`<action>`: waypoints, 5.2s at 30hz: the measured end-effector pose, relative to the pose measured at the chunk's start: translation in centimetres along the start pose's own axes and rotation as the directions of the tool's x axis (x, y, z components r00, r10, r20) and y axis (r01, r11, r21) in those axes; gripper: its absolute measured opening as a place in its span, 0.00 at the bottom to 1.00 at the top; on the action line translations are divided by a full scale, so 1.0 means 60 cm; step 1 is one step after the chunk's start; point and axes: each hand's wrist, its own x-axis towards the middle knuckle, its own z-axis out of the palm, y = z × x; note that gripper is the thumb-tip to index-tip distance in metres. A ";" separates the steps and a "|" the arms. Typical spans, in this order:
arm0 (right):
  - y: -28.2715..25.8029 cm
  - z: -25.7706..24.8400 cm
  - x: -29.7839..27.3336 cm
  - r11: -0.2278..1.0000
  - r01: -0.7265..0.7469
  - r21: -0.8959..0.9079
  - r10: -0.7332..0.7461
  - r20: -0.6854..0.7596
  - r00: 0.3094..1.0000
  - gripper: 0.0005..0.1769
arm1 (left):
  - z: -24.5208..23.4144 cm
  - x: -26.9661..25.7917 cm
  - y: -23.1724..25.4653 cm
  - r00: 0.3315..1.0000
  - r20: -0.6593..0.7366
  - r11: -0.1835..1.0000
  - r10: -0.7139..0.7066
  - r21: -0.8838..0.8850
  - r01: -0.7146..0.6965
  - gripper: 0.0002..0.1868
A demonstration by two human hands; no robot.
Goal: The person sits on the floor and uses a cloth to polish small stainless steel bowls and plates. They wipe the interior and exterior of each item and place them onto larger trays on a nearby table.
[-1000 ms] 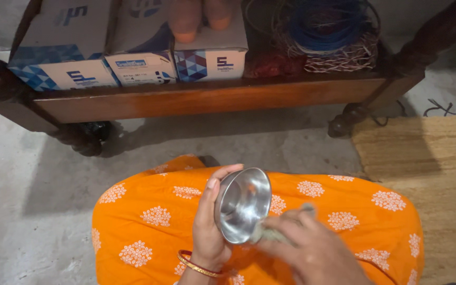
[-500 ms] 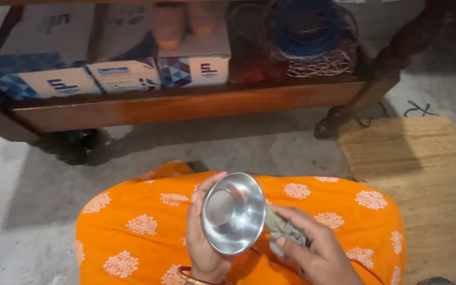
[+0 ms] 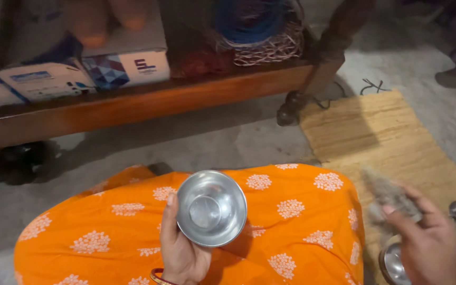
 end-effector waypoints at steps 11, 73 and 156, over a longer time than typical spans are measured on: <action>0.360 -0.143 0.092 0.574 -0.024 -0.819 -0.184 -0.158 0.970 0.22 | 0.016 0.002 -0.015 0.999 0.050 1.000 0.013 0.014 -0.013 0.26; -0.235 0.299 -0.085 0.961 0.069 0.268 -0.231 0.643 0.730 0.50 | 0.161 -0.101 0.214 0.760 0.649 0.483 0.034 0.655 -0.581 0.59; -0.577 1.004 0.508 0.848 0.507 -0.155 -0.248 0.729 0.638 0.41 | 0.510 0.545 0.691 0.812 0.287 0.239 0.507 0.859 -0.453 0.32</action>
